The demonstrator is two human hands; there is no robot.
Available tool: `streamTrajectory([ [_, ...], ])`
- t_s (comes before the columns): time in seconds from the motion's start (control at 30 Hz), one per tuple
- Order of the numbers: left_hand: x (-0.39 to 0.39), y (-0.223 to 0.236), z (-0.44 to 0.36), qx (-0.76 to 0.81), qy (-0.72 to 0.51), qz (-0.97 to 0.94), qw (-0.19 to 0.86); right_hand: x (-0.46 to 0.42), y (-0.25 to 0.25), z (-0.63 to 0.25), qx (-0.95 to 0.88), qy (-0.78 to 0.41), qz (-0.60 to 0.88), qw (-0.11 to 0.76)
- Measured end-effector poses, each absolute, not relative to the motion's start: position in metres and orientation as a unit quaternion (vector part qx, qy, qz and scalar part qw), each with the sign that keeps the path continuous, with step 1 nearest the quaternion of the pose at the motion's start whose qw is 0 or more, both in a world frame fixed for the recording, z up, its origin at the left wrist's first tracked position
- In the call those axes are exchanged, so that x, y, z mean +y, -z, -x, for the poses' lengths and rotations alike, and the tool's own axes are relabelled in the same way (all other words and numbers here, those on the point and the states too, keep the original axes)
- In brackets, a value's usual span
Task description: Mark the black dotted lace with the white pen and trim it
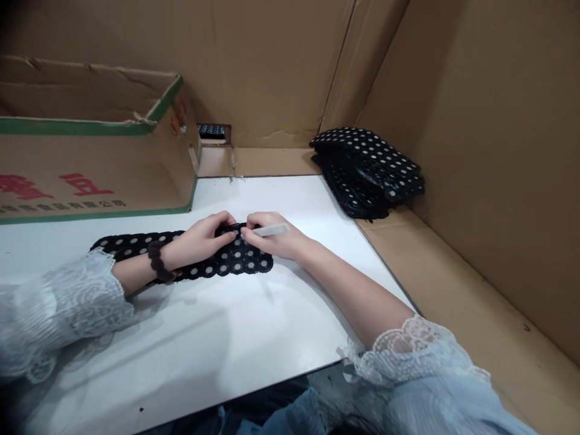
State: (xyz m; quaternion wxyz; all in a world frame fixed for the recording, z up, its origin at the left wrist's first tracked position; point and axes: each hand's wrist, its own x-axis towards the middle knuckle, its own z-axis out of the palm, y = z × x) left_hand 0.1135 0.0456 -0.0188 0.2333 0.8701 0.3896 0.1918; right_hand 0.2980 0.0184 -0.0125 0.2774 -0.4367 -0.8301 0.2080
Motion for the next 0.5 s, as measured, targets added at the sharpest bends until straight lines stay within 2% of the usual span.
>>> streamTrajectory([
  [0.13, 0.0471, 0.0178, -0.1123, 0.397, -0.242, -0.812, 0.353, 0.0163, 0.0140, -0.2953, -0.785, -0.222, 0.465, 0.344],
  [0.27, 0.0490, 0.0184, -0.1106, 0.407, -0.252, -0.754, 0.451, 0.0159, 0.0169, -0.2934, -0.778, -0.211, 0.467, 0.362],
  [0.5, 0.0487, 0.0160, -0.1126, 0.424, -0.258, -0.742, 0.451, 0.0156, 0.0209, -0.2925, -0.781, -0.191, 0.471, 0.364],
])
